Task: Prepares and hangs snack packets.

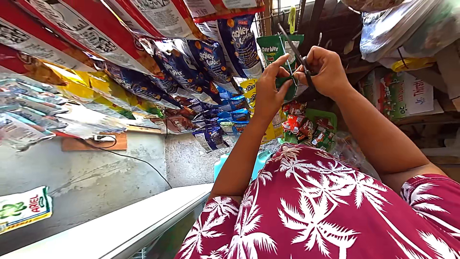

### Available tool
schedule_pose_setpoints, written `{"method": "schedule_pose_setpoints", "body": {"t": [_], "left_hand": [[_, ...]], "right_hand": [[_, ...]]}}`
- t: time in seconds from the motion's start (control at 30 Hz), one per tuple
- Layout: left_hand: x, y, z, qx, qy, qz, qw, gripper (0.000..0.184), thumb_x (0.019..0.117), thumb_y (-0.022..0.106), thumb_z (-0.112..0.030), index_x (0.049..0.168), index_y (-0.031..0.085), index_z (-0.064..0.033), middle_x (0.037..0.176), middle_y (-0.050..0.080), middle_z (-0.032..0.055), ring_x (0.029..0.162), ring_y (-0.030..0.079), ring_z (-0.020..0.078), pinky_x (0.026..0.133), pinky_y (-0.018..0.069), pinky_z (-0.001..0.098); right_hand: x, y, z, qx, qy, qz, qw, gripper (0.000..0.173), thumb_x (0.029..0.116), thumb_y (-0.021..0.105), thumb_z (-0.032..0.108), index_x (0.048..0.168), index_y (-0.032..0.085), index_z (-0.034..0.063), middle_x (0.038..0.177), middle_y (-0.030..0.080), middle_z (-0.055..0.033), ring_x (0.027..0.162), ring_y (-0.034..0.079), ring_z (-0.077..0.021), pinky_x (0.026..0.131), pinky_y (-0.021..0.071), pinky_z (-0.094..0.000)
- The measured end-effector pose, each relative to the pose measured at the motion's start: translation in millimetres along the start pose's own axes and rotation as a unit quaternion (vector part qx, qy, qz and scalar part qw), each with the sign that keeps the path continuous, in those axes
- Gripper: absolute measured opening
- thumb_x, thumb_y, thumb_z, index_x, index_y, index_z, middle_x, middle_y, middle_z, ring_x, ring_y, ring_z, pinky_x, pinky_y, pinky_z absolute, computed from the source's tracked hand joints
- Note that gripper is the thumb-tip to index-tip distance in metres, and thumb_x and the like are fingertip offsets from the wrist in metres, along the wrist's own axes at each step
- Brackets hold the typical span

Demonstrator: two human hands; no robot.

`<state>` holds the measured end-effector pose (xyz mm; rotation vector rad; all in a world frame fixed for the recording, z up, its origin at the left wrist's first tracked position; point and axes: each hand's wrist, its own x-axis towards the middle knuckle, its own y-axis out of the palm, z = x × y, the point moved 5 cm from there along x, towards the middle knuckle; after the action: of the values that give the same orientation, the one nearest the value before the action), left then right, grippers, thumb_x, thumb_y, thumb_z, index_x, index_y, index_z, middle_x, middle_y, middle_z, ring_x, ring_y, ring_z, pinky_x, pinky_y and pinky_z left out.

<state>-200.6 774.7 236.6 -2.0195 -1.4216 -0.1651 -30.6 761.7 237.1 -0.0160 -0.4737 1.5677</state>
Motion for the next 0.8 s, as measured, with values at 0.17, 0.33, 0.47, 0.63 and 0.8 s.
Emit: {"method": "schedule_pose_setpoints", "body": {"t": [0.17, 0.33, 0.47, 0.63, 0.8], "left_hand": [[-8.0, -1.2, 0.2, 0.169, 0.056, -0.127, 0.976, 0.022, 0.0916, 0.071, -0.012, 0.111, 0.069, -0.0018, 0.122, 0.063, 0.021, 0.119, 0.055, 0.0377, 0.104, 0.0412, 0.0478], [-23.8, 29.4, 24.6, 0.213, 0.039, -0.011, 0.976, 0.023, 0.0914, 0.069, -0.012, 0.112, 0.073, -0.0025, 0.134, 0.061, 0.0201, 0.129, 0.052, 0.0416, 0.108, 0.0425, 0.0541], [-21.3, 44.6, 43.9, 0.291, 0.026, 0.064, 0.954, 0.057, 0.0862, 0.075, -0.019, 0.142, 0.062, -0.0129, 0.159, 0.042, 0.0178, 0.15, 0.03, 0.0455, 0.122, 0.0196, 0.0637], [-11.8, 47.4, 56.0, 0.34, 0.027, 0.081, 0.937, 0.068, 0.0821, 0.08, -0.024, 0.146, 0.058, -0.0212, 0.162, 0.037, 0.0165, 0.153, 0.025, 0.0447, 0.121, 0.0153, 0.0668], [-4.4, 45.9, 57.7, 0.335, 0.017, 0.101, 0.937, 0.07, 0.0803, 0.078, -0.016, 0.147, 0.057, -0.0248, 0.162, 0.037, 0.0178, 0.152, 0.023, 0.0482, 0.118, 0.0137, 0.0728]], "right_hand": [[25.7, 0.2, -17.2, -0.046, 0.056, -0.031, 0.997, 0.021, 0.0876, 0.077, 0.011, 0.095, 0.059, 0.0051, 0.085, 0.069, -0.0025, 0.073, 0.065, -0.005, 0.07, 0.055, -0.0244], [52.0, 2.7, -36.5, -0.027, 0.076, -0.064, 0.995, 0.022, 0.087, 0.077, 0.011, 0.096, 0.058, 0.0057, 0.084, 0.068, -0.0026, 0.071, 0.064, -0.0064, 0.068, 0.0541, -0.0259], [67.0, 5.9, -42.8, -0.04, 0.086, -0.075, 0.993, 0.021, 0.0873, 0.078, 0.012, 0.096, 0.059, 0.0055, 0.086, 0.069, -0.0035, 0.074, 0.066, -0.0076, 0.072, 0.0555, -0.0274], [66.6, -0.5, -44.4, -0.09, 0.09, -0.098, 0.987, 0.023, 0.0889, 0.077, 0.017, 0.102, 0.062, 0.0057, 0.094, 0.073, -0.0057, 0.084, 0.07, -0.0118, 0.08, 0.0573, -0.0329], [2.2, -25.5, -45.3, -0.166, 0.049, -0.195, 0.965, 0.036, 0.0916, 0.076, 0.019, 0.119, 0.064, -0.0013, 0.115, 0.072, -0.0136, 0.106, 0.071, -0.0202, 0.095, 0.0581, -0.0395]]}}
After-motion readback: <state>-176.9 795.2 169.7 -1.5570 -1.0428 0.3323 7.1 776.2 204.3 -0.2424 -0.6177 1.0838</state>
